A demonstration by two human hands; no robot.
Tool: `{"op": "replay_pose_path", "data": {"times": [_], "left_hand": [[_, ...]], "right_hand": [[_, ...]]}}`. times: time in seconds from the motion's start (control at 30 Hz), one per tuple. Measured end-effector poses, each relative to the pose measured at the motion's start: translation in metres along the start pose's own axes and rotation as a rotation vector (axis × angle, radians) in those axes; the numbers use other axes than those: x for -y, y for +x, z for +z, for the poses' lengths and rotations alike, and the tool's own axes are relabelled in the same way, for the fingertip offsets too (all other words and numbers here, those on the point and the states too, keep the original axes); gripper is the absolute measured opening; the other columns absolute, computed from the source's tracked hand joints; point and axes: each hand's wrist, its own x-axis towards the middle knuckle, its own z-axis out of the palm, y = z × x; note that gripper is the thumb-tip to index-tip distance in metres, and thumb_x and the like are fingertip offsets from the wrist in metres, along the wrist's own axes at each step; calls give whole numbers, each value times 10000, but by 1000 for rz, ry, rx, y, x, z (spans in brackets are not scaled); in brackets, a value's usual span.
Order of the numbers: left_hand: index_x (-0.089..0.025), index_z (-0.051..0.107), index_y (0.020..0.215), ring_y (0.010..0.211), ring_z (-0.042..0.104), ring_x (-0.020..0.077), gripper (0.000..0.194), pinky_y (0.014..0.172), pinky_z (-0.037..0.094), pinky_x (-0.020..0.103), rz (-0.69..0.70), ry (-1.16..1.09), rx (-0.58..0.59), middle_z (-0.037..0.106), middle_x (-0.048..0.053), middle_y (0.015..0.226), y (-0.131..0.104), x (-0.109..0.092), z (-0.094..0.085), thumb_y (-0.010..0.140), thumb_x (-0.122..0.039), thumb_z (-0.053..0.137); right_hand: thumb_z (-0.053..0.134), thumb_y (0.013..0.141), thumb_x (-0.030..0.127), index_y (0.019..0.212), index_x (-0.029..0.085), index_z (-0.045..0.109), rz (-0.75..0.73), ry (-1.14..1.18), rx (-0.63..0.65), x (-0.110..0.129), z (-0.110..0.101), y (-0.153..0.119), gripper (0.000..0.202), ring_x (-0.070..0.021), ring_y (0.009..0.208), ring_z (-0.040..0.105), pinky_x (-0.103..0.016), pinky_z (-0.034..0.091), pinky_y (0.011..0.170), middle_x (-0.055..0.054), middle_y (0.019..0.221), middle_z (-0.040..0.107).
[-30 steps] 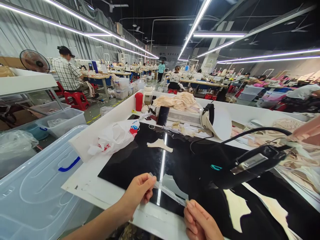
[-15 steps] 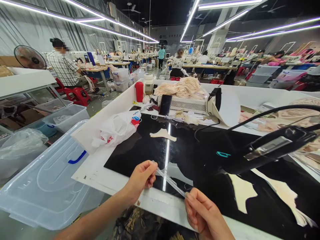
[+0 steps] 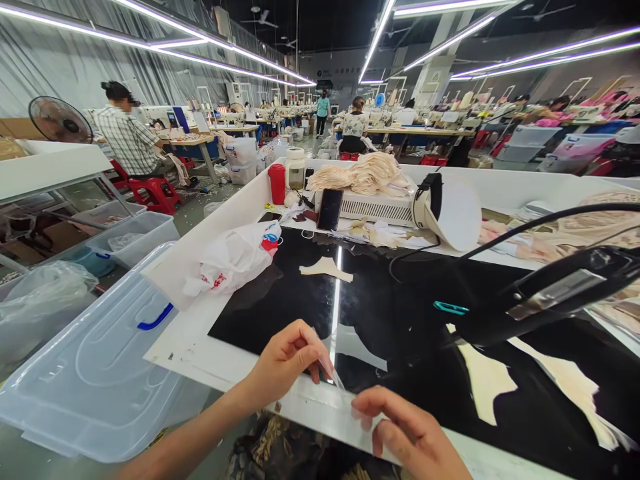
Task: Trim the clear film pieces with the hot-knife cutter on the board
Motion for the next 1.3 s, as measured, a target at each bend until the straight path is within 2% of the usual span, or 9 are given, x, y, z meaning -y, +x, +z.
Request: {"op": "replay_pose_path", "data": {"times": [0.13,0.3,0.4,0.57,0.77,0.97,1.1,1.23,1.3], "left_hand": [[-163,528,830,745,706,164,329,720,553,300,197,-27,135,730,74,791,-2,2,0,988,-429,638],[-163,547,872,819,725,176,233,763,559,310,329,26,280,753,96,860,-3,4,-1,1020,-334,602],[-161,595,878,837,721,180,240,800,562,318,331,169,325,758,100,872,-7,2,-2,1015,-358,601],[-149,684,851,789,711,182,422,775,553,296,204,297,324,745,83,800,-13,-3,-8,1036,-481,501],[-181,664,932,814,660,148,255,748,518,254,43,451,-81,708,32,889,-7,-5,-12,1028,-364,514],[-200,705,1036,1024,634,192,170,933,469,298,105,491,103,703,51,1078,-1,-16,8,934,-323,646],[-172,679,829,838,615,159,177,777,461,260,-88,405,121,687,20,864,0,-11,23,862,-340,724],[-168,560,781,621,580,113,241,627,446,234,-295,180,49,634,-15,682,8,-3,28,865,-354,689],[-174,541,795,547,560,104,264,580,455,232,-349,136,28,609,-33,624,13,1,26,861,-385,684]], "right_hand": [[646,771,784,912,188,810,80,178,-155,1,-4,7,634,-241,813,604,-318,510,639,-115,859,697],[645,752,800,905,185,803,143,174,35,2,13,10,653,-232,836,624,-337,532,753,-93,877,709],[770,699,708,822,205,777,125,219,9,7,22,12,518,-200,796,611,-313,507,798,-52,828,702],[774,774,597,740,226,710,12,179,-174,14,19,15,378,-166,755,566,-244,453,712,-15,756,680],[686,853,592,742,233,690,-103,-4,-128,19,13,14,376,-153,656,544,-250,431,653,11,636,611],[684,859,581,769,222,708,-119,-38,-110,24,16,17,370,-140,597,548,-247,449,611,14,613,604],[669,870,596,792,223,692,-134,-56,-111,21,14,22,382,-127,560,532,-228,441,565,25,584,578],[645,890,591,1069,262,634,-183,7,-303,11,11,21,375,-134,594,582,-232,507,607,21,737,675],[662,884,571,1040,267,655,-206,-43,-347,6,8,19,343,-141,613,590,-235,514,613,13,761,684]]}}
